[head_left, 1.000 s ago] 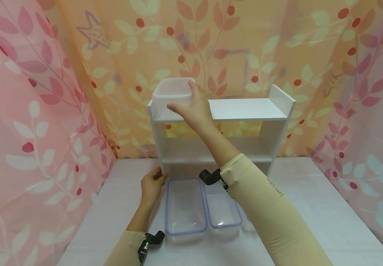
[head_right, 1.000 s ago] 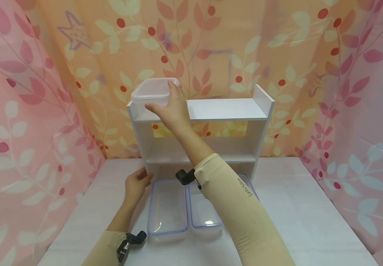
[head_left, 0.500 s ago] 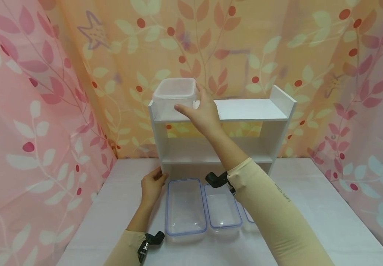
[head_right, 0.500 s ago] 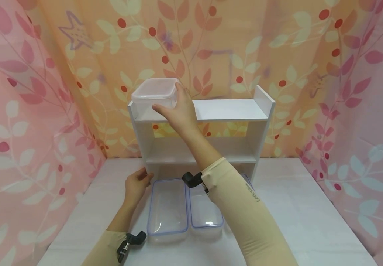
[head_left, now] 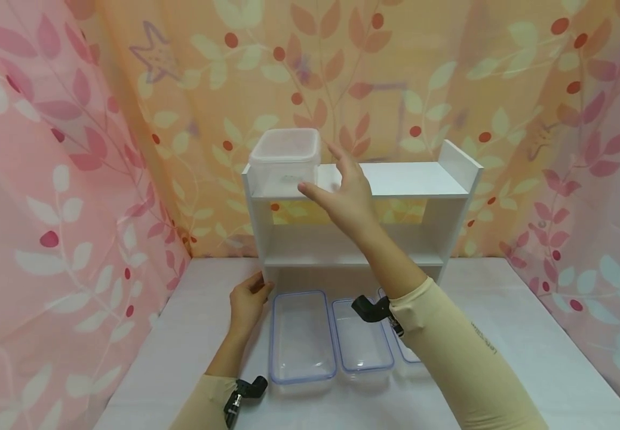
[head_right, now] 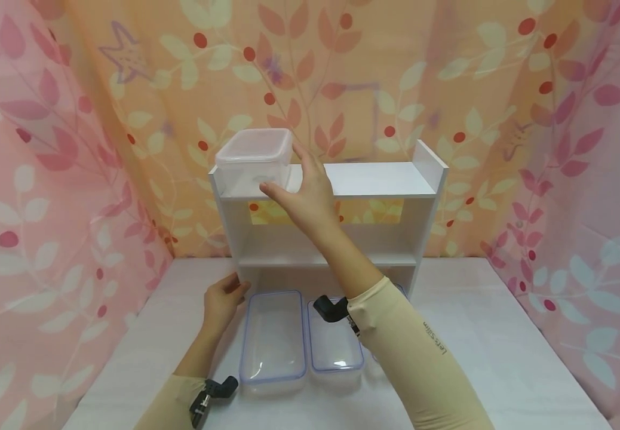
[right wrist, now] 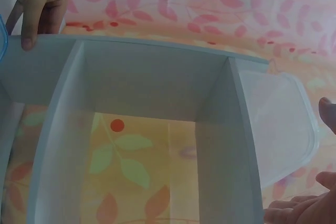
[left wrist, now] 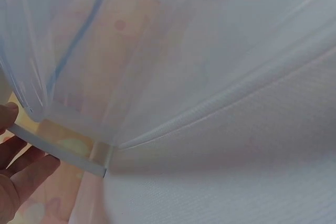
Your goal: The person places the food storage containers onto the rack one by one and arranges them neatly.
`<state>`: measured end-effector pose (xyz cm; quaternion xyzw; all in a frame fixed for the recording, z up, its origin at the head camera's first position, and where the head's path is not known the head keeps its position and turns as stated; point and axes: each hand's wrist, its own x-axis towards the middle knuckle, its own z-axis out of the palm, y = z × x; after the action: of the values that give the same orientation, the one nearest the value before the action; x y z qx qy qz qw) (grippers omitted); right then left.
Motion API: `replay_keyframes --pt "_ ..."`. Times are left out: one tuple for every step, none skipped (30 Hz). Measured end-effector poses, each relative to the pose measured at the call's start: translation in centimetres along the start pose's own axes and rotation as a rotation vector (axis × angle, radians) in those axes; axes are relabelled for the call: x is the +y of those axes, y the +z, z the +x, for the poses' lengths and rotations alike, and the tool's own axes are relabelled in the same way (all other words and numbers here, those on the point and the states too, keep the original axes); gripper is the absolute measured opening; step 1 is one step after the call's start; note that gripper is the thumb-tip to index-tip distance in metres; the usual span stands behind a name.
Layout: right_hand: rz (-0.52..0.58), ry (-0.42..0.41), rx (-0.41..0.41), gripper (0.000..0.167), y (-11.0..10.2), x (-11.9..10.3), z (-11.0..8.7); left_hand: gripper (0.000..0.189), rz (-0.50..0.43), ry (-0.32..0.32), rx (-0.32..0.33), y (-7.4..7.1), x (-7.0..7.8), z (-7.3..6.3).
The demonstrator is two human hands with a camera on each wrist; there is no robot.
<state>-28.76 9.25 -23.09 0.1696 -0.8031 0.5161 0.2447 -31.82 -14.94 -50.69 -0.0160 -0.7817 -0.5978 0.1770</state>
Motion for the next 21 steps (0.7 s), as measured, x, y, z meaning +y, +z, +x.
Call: replay_keyframes --pt "0.005 -0.004 0.002 0.086 -0.2 0.0 -0.3 0.041 -0.006 -0.001 -0.003 0.1 0.0 0.0" --pt "0.014 -0.012 0.004 0.085 -0.5 0.0 -0.5 0.042 -0.008 0.001 -0.009 0.1 0.0 0.0" --pt "0.025 -0.018 0.003 0.084 -0.7 0.0 -0.8 0.041 -0.008 0.000 -0.011 0.2 0.0 0.0" --pt "0.034 -0.025 0.001 0.084 -0.9 0.1 -1.1 0.041 -0.009 0.001 -0.013 0.2 0.0 0.1" --pt "0.046 -0.031 -0.003 0.084 -1.1 0.1 -1.5 0.040 -0.008 0.000 -0.015 0.2 0.1 0.1" --pt "0.062 -0.037 -0.005 0.084 -1.2 0.1 -1.8 0.040 -0.008 -0.001 -0.015 0.1 0.1 0.2" --pt "0.074 -0.031 -0.012 0.085 -1.4 0.0 -2.2 0.039 -0.003 -0.002 -0.014 0.2 0.1 0.2" --pt "0.084 -0.033 -0.016 0.086 -1.5 0.0 -2.6 0.038 0.000 -0.001 -0.014 0.1 0.1 0.2" --pt "0.090 -0.035 -0.024 0.086 -1.6 0.0 -2.9 0.038 0.006 -0.002 -0.013 0.1 0.1 0.2" --pt "0.092 -0.042 -0.029 0.086 -1.7 0.0 -3.3 0.038 0.007 -0.001 -0.016 0.1 0.1 0.3" --pt "0.092 -0.048 -0.033 0.086 -1.7 0.1 -3.6 0.039 0.007 -0.003 -0.016 0.1 0.0 0.3" --pt "0.088 -0.055 -0.039 0.086 -1.8 0.1 -3.9 0.039 0.007 -0.005 -0.014 0.0 0.0 0.2" --pt "0.084 -0.063 -0.044 0.086 -1.9 0.1 -4.2 0.040 0.007 -0.009 -0.012 -0.1 -0.1 0.2" --pt "0.084 -0.079 -0.047 0.086 -2.0 0.2 -4.5 0.040 0.007 -0.012 -0.012 -0.2 -0.2 0.1" --pt "0.090 -0.087 -0.050 0.086 -2.1 0.3 -4.8 0.041 0.007 -0.017 -0.011 -0.3 -0.2 0.0" --pt "0.099 -0.090 -0.052 0.086 -2.3 0.4 -5.2 0.041 0.005 -0.021 -0.010 -0.4 -0.3 0.0" --pt "0.101 -0.089 -0.054 0.086 -2.5 0.5 -5.6 0.041 0.004 -0.023 -0.013 -0.4 -0.3 -0.1" --pt "0.105 -0.087 -0.058 0.087 -2.7 0.6 -6.0 0.042 0.006 -0.024 -0.015 -0.5 -0.3 -0.1" --pt "0.110 -0.090 -0.061 0.087 -3.0 0.7 -6.3 0.042 0.006 -0.023 -0.019 -0.5 -0.3 -0.1" --pt "0.107 -0.090 -0.064 0.087 -3.3 0.8 -6.7 0.043 0.006 -0.021 -0.019 -0.5 -0.3 -0.1" --pt "0.110 -0.094 -0.067 0.087 -3.6 0.9 -7.1 0.043 0.007 -0.019 -0.019 -0.5 -0.3 -0.1"
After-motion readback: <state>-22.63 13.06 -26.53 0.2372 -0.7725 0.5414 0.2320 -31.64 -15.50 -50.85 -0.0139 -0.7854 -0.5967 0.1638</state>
